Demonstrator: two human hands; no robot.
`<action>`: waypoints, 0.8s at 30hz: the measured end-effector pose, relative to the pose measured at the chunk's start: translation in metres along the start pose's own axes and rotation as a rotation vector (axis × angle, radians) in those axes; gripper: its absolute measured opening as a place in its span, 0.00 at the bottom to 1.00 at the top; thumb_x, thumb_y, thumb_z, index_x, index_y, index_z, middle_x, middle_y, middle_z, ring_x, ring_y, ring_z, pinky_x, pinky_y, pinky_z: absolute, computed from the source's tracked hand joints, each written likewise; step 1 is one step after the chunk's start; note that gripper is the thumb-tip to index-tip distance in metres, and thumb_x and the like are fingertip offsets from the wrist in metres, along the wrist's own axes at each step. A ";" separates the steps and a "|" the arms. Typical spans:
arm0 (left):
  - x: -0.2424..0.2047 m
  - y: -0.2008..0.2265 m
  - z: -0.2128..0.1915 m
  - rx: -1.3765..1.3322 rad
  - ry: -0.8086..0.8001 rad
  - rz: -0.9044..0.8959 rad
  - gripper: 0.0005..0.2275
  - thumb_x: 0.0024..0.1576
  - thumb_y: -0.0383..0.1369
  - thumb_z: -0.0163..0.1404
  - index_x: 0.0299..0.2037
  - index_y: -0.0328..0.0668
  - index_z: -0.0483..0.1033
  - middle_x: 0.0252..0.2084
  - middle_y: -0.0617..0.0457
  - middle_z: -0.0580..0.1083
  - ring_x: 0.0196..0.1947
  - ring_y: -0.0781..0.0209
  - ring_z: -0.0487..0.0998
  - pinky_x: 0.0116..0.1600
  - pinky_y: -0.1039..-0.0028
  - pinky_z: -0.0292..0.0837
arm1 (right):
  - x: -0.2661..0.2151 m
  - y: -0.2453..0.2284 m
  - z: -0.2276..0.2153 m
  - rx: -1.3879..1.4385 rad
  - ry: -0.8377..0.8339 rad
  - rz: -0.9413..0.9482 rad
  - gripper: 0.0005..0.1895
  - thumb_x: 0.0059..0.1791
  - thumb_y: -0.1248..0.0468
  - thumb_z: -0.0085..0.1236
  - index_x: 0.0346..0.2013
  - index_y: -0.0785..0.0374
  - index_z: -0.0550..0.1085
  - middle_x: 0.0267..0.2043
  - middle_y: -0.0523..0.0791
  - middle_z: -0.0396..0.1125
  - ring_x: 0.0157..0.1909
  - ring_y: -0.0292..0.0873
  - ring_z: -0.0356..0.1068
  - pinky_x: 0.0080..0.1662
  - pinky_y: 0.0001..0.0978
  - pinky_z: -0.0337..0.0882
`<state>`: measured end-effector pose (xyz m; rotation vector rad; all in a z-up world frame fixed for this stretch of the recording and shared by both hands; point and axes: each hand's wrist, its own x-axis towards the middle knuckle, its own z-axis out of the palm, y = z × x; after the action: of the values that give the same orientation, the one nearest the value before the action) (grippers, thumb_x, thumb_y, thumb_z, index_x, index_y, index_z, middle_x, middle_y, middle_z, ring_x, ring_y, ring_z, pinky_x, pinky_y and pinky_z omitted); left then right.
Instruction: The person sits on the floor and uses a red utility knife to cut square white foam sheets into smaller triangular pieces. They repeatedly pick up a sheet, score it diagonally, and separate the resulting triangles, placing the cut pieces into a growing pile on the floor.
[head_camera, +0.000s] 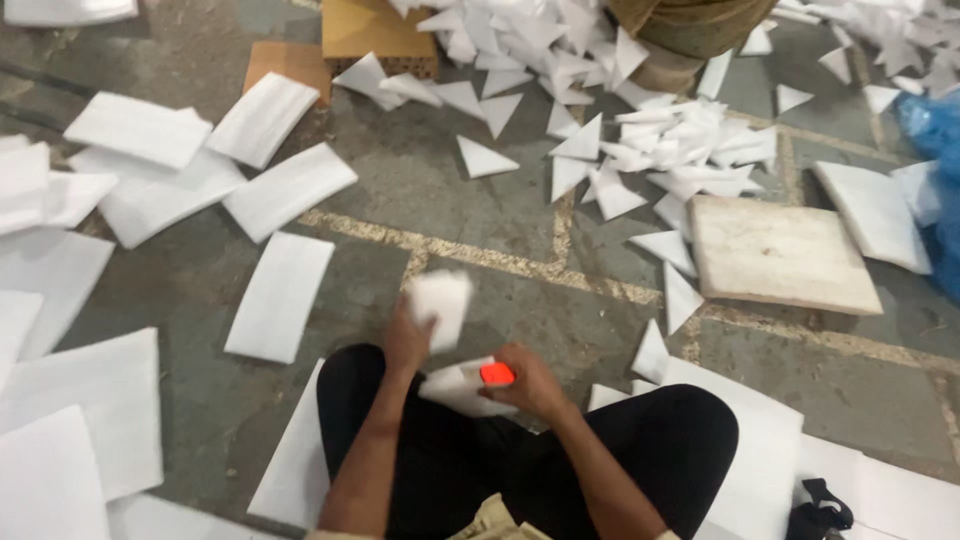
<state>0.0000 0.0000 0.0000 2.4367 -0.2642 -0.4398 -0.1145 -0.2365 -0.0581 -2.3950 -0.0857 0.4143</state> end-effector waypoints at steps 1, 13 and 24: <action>0.003 -0.012 0.006 0.000 -0.002 0.013 0.37 0.54 0.52 0.57 0.70 0.42 0.61 0.63 0.38 0.70 0.62 0.41 0.71 0.65 0.55 0.64 | -0.009 -0.013 -0.011 0.016 0.095 -0.084 0.32 0.43 0.48 0.77 0.55 0.52 0.71 0.58 0.49 0.68 0.62 0.52 0.68 0.62 0.39 0.69; -0.081 0.005 0.028 -0.134 -0.249 0.138 0.36 0.44 0.44 0.63 0.66 0.52 0.65 0.60 0.47 0.74 0.59 0.46 0.75 0.61 0.62 0.71 | -0.038 -0.052 -0.042 -0.004 0.089 0.045 0.49 0.33 0.50 0.78 0.64 0.62 0.67 0.62 0.55 0.67 0.64 0.57 0.65 0.63 0.46 0.65; -0.027 -0.034 0.080 -0.307 -0.528 0.123 0.49 0.49 0.54 0.60 0.77 0.44 0.49 0.71 0.35 0.63 0.68 0.43 0.66 0.70 0.61 0.62 | -0.044 -0.008 -0.086 0.250 0.277 0.207 0.48 0.37 0.50 0.73 0.64 0.66 0.62 0.49 0.55 0.73 0.47 0.50 0.75 0.47 0.43 0.74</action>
<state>-0.0518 -0.0109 -0.0735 1.9593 -0.5230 -0.9889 -0.1287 -0.2926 0.0203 -2.1955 0.3229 0.1716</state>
